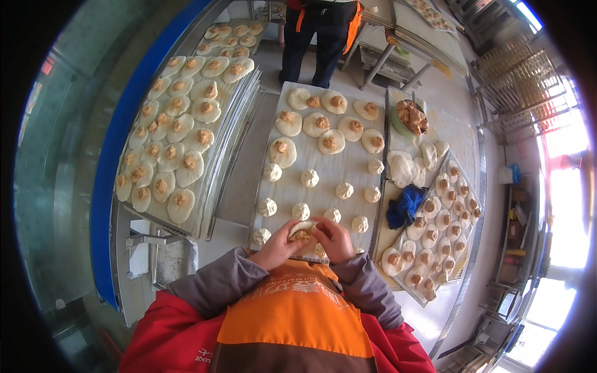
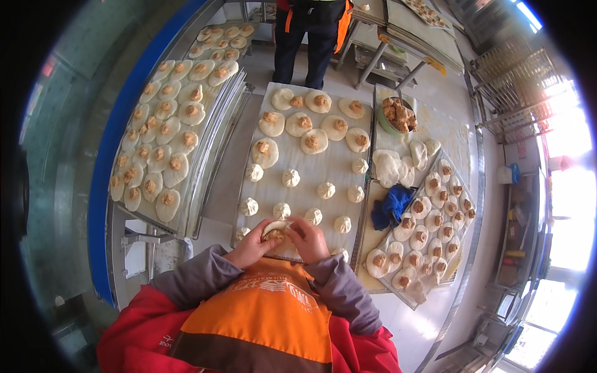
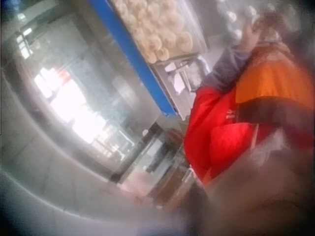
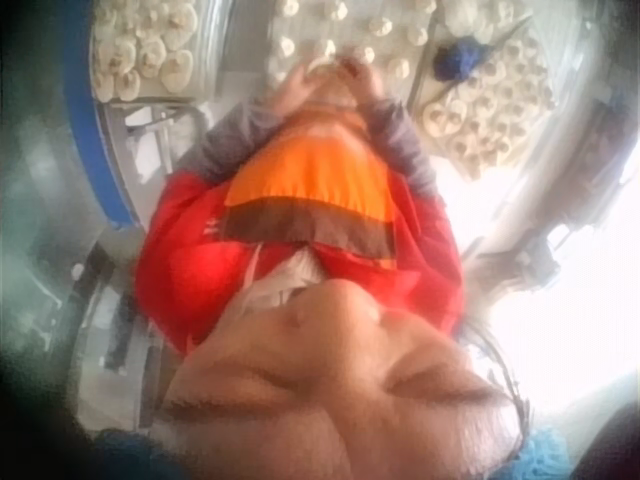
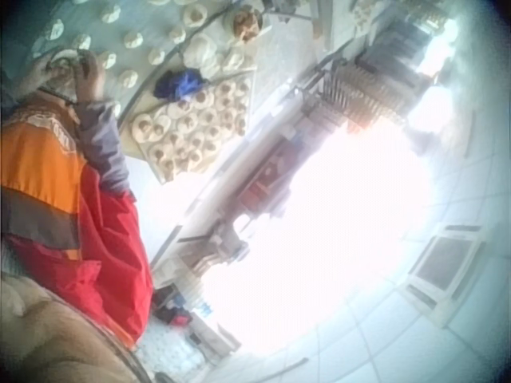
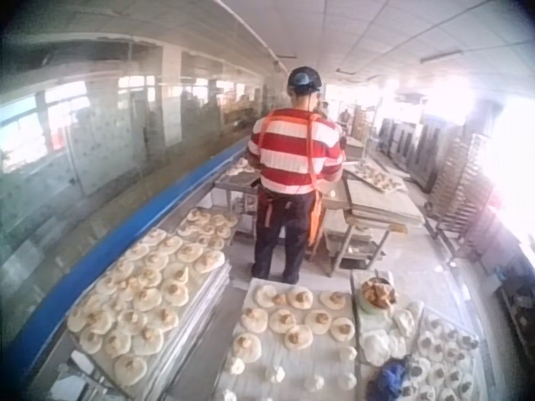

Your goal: The person repeatedly picks up small dough discs and filling portions, places the filling on the dough, and folds the dough to enclose it, forming buns. The finished buns are placed on metal trays on the table.

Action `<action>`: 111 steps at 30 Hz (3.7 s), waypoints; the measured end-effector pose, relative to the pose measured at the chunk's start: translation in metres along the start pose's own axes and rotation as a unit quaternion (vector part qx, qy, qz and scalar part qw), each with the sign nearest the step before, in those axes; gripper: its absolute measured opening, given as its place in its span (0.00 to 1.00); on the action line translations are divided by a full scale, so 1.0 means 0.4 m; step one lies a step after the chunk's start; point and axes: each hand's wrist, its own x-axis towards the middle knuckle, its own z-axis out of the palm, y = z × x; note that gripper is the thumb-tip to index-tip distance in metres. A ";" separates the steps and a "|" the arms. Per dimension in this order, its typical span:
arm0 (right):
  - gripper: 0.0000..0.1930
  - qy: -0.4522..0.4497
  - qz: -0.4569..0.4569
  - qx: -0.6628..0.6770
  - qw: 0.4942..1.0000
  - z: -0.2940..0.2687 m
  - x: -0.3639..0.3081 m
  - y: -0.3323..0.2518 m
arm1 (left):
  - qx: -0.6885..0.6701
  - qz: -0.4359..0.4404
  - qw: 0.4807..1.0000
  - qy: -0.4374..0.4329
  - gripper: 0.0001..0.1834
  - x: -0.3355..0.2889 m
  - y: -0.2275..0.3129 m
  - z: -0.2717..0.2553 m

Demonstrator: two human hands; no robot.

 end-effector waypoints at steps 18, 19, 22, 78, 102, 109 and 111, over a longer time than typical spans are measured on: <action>0.08 -0.120 -0.247 -0.262 0.925 -0.014 0.020 -0.053 | 0.036 -0.109 0.991 -0.064 0.17 0.016 -0.010 -0.032; 0.08 -0.115 -0.231 -0.231 0.938 -0.012 0.021 -0.055 | 0.019 -0.134 0.989 -0.059 0.17 0.018 -0.011 -0.037; 0.09 -0.124 -0.197 -0.226 0.946 -0.009 0.023 -0.067 | 0.207 0.015 0.974 -0.094 0.17 0.025 -0.022 -0.043; 0.10 -0.133 -0.224 -0.293 0.920 0.018 0.039 -0.074 | -0.086 -0.190 0.975 -0.078 0.23 -0.006 0.020 -0.036; 0.09 -0.165 -0.289 -0.375 0.865 0.022 0.059 -0.138 | -0.224 -0.112 0.965 0.081 0.24 0.003 -0.012 0.009; 0.11 -0.179 -0.289 -0.364 0.867 0.019 0.061 -0.136 | -0.138 -0.108 0.984 0.037 0.25 0.010 -0.007 -0.017; 0.11 -0.175 -0.285 -0.350 0.875 0.019 0.062 -0.131 | -0.221 -0.059 0.973 -0.006 0.25 0.007 0.000 -0.021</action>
